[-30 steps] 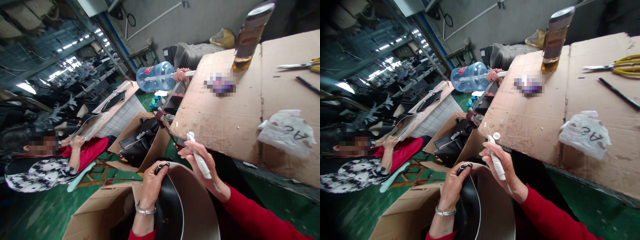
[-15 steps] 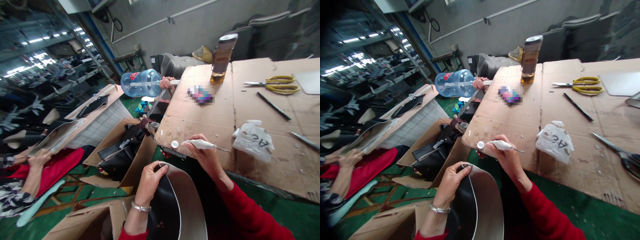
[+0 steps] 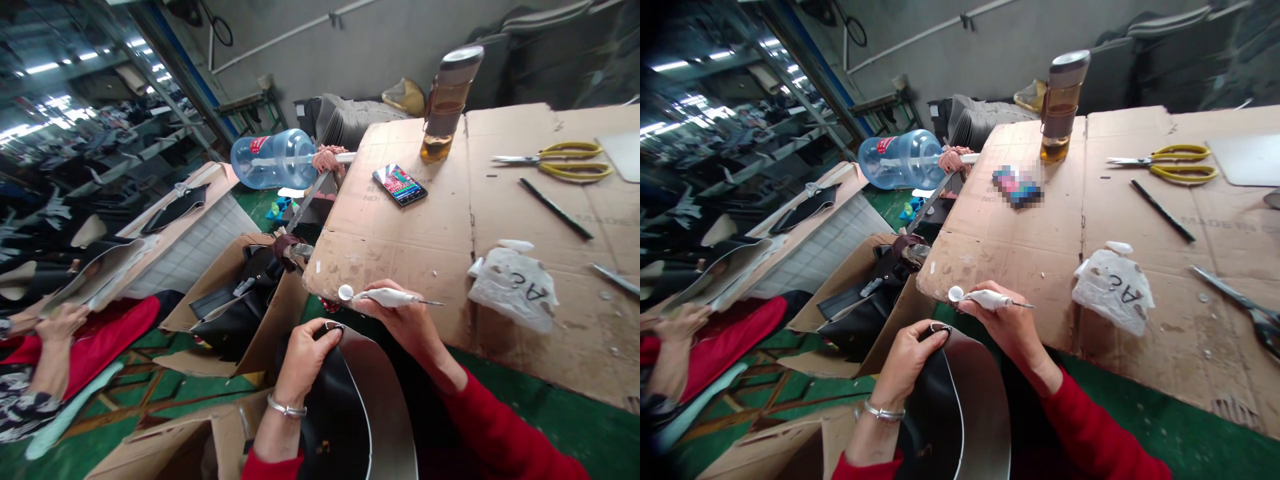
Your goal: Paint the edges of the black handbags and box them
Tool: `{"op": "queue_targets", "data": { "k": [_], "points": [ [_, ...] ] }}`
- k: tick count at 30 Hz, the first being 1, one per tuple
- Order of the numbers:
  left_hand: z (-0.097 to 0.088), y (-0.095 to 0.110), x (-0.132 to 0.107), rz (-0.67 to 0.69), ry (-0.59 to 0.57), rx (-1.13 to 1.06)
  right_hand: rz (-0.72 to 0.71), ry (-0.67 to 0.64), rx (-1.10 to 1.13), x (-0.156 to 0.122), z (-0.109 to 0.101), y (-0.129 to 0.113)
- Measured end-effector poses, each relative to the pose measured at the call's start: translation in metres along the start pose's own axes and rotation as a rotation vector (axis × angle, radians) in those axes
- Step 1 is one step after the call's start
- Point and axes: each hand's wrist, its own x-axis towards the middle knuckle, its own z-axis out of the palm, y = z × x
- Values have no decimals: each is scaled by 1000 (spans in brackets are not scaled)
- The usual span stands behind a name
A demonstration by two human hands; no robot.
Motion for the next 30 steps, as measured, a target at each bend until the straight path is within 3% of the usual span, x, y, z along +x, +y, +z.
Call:
{"op": "queue_targets", "data": {
  "k": [7, 13, 16, 22, 30],
  "points": [
    [2, 5, 6, -13, 30, -16, 3, 28, 51, 1, -1, -6],
    [3, 0, 7, 0, -27, -2, -19, 111, 44, 6, -3, -9],
    [2, 0, 7, -4, -59, -6, 20, 112, 142, 5, -5, -6],
    [1, 0, 6, 1, -130, -26, 91, -94, 424, -3, -16, -5],
    [3, 1, -1, 5, -143, -84, 49, -188, 419, -5, -17, -1]
  ]
}}
